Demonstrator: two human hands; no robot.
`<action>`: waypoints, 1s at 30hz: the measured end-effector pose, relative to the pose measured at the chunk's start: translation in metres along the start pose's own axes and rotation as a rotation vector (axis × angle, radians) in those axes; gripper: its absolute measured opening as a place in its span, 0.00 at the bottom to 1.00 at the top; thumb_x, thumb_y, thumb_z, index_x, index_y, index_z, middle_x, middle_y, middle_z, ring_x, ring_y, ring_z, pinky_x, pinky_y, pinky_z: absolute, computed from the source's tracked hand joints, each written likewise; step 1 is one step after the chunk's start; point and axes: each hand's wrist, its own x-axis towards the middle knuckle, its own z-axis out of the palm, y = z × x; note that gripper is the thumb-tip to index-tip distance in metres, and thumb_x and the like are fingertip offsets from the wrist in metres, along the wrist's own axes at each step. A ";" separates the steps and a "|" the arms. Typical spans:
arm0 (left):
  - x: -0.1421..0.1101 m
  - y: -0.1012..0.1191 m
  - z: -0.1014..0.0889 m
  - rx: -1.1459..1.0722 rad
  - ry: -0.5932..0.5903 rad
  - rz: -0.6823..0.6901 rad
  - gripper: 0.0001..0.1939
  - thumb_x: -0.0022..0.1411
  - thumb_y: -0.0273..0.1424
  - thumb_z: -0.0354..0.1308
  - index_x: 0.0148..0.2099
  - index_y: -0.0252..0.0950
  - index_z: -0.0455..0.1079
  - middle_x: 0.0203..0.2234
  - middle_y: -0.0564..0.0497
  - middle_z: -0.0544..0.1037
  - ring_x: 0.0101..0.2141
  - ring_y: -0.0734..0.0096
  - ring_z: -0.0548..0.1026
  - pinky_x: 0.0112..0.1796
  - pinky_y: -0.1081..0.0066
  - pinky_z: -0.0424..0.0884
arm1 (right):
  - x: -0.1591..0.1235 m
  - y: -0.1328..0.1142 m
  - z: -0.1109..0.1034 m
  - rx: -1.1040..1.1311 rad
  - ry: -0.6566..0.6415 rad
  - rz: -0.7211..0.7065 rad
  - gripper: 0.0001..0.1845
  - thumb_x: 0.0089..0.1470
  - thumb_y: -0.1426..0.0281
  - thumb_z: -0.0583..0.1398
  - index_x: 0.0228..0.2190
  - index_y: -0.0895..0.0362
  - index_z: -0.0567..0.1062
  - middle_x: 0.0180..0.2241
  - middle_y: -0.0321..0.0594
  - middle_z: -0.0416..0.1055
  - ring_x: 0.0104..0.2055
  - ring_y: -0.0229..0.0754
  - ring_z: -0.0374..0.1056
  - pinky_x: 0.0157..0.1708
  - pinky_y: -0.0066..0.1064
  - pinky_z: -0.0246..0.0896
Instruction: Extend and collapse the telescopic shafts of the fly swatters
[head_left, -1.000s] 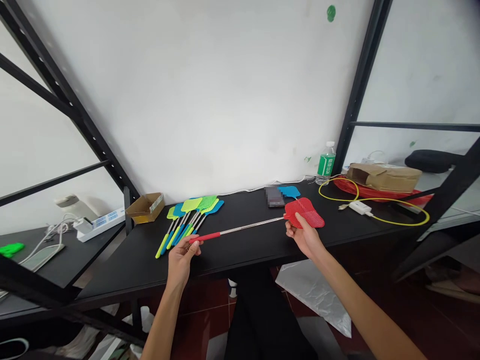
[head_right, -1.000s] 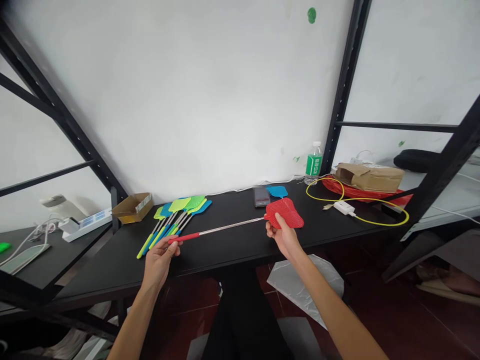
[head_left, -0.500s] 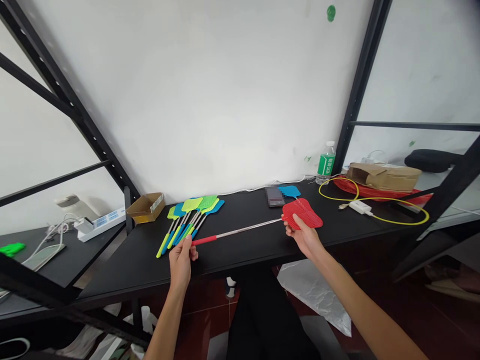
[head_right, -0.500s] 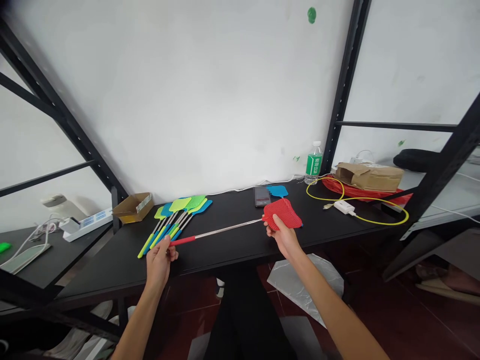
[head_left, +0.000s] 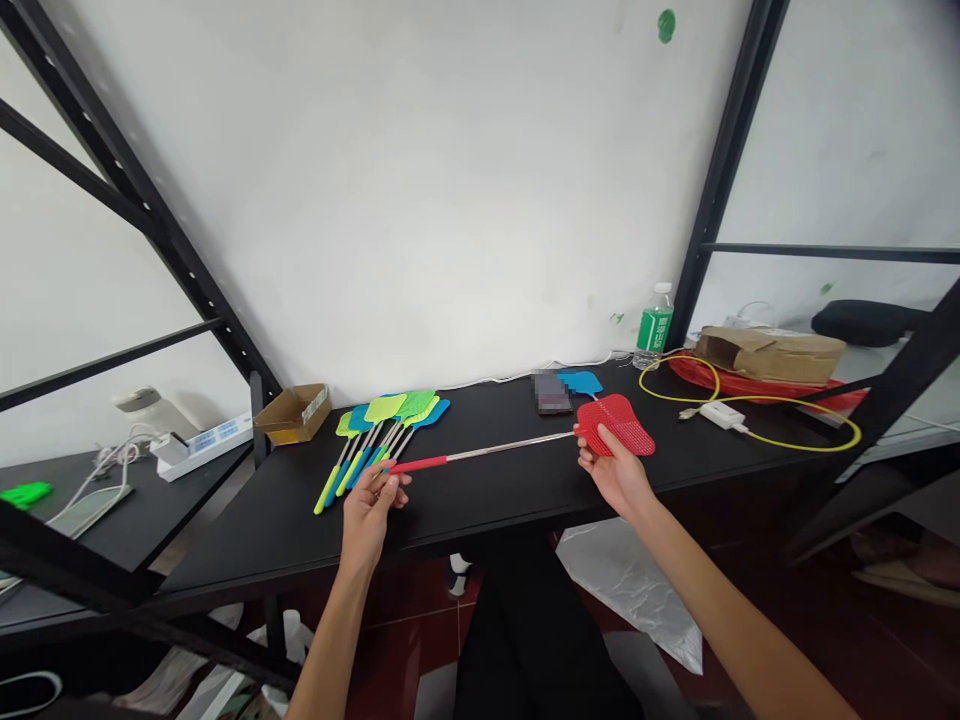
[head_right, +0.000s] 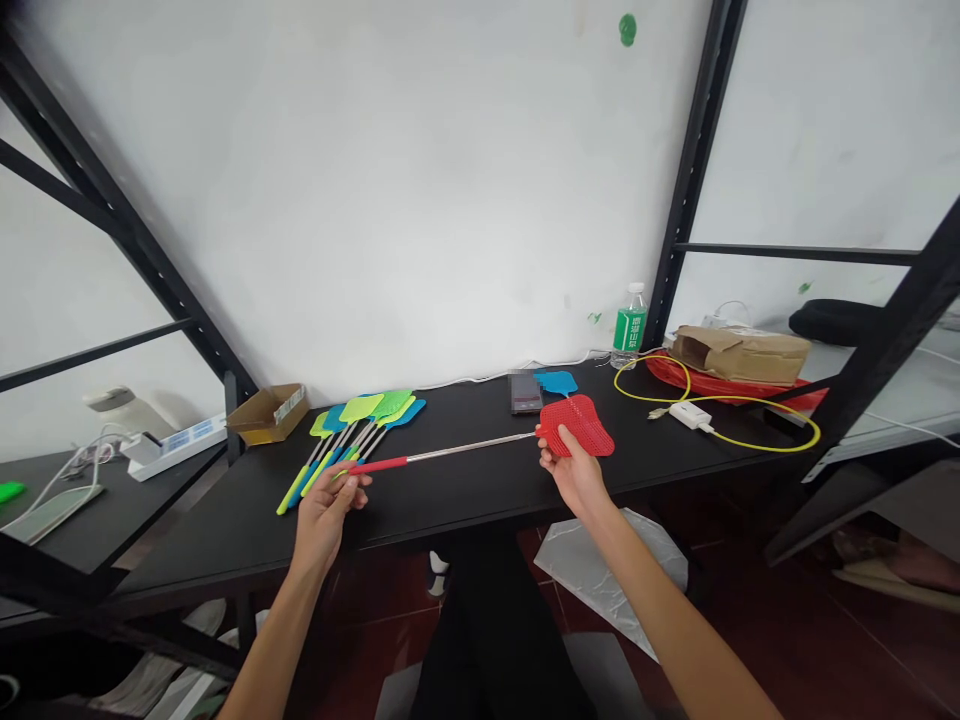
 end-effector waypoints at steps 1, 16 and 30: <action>0.001 -0.001 0.000 0.003 0.001 -0.001 0.24 0.60 0.44 0.66 0.52 0.35 0.70 0.34 0.47 0.80 0.26 0.72 0.72 0.29 0.70 0.70 | 0.000 0.000 0.000 0.009 0.004 0.002 0.15 0.47 0.60 0.72 0.34 0.57 0.82 0.28 0.40 0.74 0.26 0.36 0.61 0.24 0.28 0.62; 0.000 -0.003 0.002 -0.036 0.036 -0.068 0.22 0.64 0.50 0.60 0.36 0.34 0.72 0.28 0.49 0.77 0.26 0.72 0.72 0.29 0.71 0.70 | 0.000 0.000 0.000 0.037 0.008 0.022 0.14 0.47 0.62 0.72 0.34 0.58 0.82 0.28 0.41 0.74 0.26 0.36 0.61 0.25 0.26 0.64; 0.000 -0.001 -0.002 -0.087 0.010 -0.025 0.17 0.59 0.42 0.67 0.43 0.34 0.73 0.28 0.49 0.79 0.25 0.74 0.72 0.31 0.72 0.70 | 0.000 -0.001 -0.001 0.077 0.023 0.010 0.12 0.48 0.64 0.72 0.33 0.58 0.82 0.28 0.40 0.74 0.26 0.35 0.61 0.25 0.25 0.65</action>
